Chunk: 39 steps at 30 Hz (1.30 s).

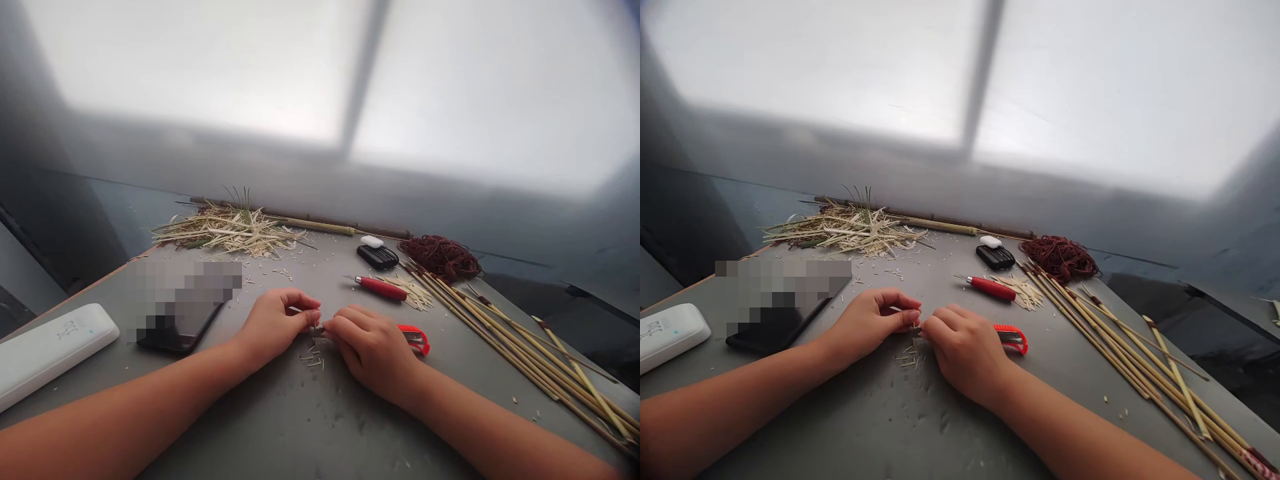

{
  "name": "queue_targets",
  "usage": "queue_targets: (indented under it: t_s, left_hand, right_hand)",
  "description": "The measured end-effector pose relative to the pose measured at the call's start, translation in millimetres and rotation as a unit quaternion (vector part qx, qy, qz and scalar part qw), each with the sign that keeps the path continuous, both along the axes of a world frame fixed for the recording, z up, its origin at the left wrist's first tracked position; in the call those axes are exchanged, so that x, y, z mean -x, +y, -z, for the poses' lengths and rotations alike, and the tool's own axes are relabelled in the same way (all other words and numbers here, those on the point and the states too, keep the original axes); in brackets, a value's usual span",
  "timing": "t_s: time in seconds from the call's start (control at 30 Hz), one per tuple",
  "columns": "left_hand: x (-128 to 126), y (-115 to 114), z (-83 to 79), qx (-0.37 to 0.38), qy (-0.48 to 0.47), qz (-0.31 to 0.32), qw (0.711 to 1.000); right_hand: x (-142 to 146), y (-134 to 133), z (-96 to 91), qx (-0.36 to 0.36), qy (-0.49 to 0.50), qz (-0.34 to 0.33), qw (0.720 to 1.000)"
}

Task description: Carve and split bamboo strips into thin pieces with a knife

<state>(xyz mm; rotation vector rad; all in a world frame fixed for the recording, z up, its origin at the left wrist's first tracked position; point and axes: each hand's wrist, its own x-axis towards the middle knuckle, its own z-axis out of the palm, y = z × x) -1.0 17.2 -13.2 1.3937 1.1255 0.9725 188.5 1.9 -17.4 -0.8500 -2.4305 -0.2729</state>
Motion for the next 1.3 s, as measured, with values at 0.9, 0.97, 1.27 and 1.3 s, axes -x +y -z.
queue_targets:
  t_s: [0.9, 0.97, 1.27, 1.3]
  left_hand:
    - [0, -4, -7.8, 0.015, -0.039, -0.027, 0.999]
    - [3, -3, -12.3, 0.012, -0.099, -0.052, 0.994]
    - [6, -10, -25.2, 0.094, -0.195, -0.093, 0.972]
    - [5, -11, -25.1, 0.103, -0.209, -0.094, 0.968]
  right_hand:
    - [2, -1, -1.7, 0.055, -0.021, -0.012, 0.998]
    - [2, -2, -1.5, 0.046, -0.026, -0.008, 0.999]
    - [0, -6, -6.3, -0.084, -0.032, 0.010, 0.996]
    - [-1, -6, -7.5, -0.095, -0.021, 0.012, 0.995]
